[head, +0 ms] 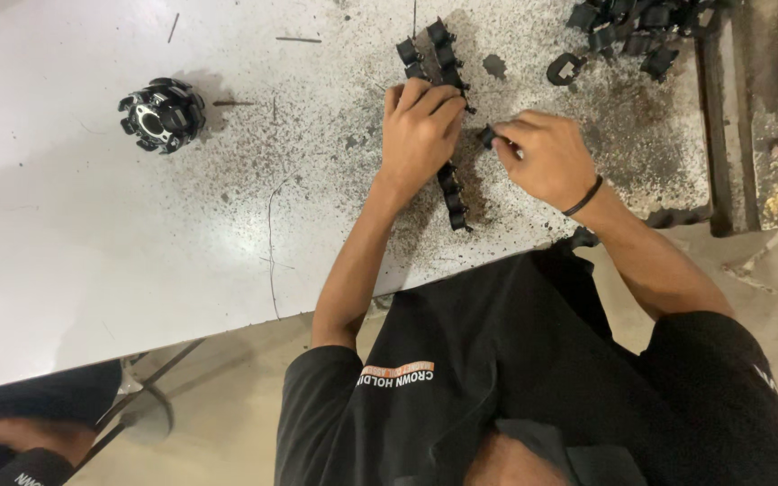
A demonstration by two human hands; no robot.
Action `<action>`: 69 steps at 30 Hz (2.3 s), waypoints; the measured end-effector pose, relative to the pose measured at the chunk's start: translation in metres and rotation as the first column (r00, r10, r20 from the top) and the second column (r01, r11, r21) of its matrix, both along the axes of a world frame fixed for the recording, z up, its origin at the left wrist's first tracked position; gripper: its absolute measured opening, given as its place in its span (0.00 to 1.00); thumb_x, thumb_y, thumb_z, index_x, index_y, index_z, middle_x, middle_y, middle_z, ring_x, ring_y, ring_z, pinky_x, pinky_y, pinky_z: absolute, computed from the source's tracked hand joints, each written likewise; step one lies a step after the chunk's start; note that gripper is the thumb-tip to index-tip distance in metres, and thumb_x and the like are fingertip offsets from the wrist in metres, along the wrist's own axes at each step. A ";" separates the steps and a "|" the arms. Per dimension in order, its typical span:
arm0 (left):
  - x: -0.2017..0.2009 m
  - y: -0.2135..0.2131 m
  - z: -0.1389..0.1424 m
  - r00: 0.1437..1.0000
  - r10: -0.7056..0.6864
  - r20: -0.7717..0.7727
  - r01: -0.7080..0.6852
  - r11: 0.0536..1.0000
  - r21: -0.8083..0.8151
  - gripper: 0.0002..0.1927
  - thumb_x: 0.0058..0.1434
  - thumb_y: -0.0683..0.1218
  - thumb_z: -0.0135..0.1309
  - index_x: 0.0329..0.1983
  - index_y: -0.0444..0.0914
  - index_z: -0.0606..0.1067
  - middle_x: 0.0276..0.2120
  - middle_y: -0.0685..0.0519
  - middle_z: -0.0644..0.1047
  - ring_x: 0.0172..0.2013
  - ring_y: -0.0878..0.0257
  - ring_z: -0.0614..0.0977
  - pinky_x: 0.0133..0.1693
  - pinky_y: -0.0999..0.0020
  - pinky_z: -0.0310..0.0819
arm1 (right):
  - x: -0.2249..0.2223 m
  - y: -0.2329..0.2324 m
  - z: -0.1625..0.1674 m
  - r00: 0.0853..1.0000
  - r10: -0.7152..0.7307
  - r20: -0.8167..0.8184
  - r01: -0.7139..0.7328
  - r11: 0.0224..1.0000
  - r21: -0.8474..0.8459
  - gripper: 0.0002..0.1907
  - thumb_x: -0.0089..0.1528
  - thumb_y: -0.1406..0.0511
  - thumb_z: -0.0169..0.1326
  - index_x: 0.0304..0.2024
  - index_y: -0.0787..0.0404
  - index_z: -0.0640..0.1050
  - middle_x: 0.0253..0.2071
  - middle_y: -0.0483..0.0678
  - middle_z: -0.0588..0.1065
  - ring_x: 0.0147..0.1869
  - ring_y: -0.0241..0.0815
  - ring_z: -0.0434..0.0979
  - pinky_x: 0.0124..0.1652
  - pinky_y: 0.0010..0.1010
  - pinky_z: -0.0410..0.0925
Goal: The person handles black plastic fan rotor parts on a workbench, uses a screwdriver-like tool on a rotor hub, places rotors into a molded tray, and arranges small black blade pieces into rows on the bench. They then use a heated handheld tool to work on the arranged rows of parts.
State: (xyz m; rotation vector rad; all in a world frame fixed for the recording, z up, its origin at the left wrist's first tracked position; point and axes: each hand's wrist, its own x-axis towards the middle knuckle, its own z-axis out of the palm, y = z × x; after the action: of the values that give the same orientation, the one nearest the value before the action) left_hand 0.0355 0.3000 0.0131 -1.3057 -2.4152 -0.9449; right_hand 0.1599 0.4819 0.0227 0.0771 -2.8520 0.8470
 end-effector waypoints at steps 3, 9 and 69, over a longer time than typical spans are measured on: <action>-0.001 -0.001 -0.002 0.998 0.018 0.053 -0.019 1.000 0.020 0.08 0.54 0.40 0.65 0.37 0.42 0.81 0.43 0.60 0.81 0.45 0.59 0.76 0.49 0.58 0.66 | -0.002 -0.022 -0.001 0.989 -0.016 -0.145 0.020 1.000 0.024 0.04 0.64 0.69 0.63 0.41 0.64 0.83 0.36 0.50 0.79 0.36 0.47 0.79 0.35 0.36 0.72; -0.001 0.001 0.001 1.000 0.021 0.005 -0.021 1.000 -0.015 0.08 0.54 0.39 0.65 0.37 0.41 0.82 0.43 0.59 0.82 0.45 0.59 0.76 0.48 0.58 0.66 | -0.013 0.007 0.016 0.934 -0.014 -0.358 0.131 0.943 0.305 0.06 0.67 0.73 0.59 0.45 0.60 0.82 0.47 0.50 0.80 0.46 0.44 0.82 0.42 0.35 0.74; 0.077 -0.018 0.019 0.999 -0.018 0.037 0.022 0.992 -0.125 0.12 0.54 0.42 0.66 0.41 0.40 0.79 0.45 0.55 0.78 0.45 0.57 0.76 0.53 0.51 0.64 | 0.068 0.001 0.024 0.997 -0.057 0.042 0.058 0.998 -0.012 0.16 0.63 0.64 0.66 0.51 0.64 0.81 0.42 0.52 0.80 0.37 0.49 0.80 0.34 0.35 0.72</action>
State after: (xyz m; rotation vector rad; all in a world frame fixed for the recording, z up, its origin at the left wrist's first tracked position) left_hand 0.1123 0.2820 0.0317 -1.3686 -2.5297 -0.8404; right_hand 0.2278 0.4832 0.0463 -0.0245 -2.8722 0.8658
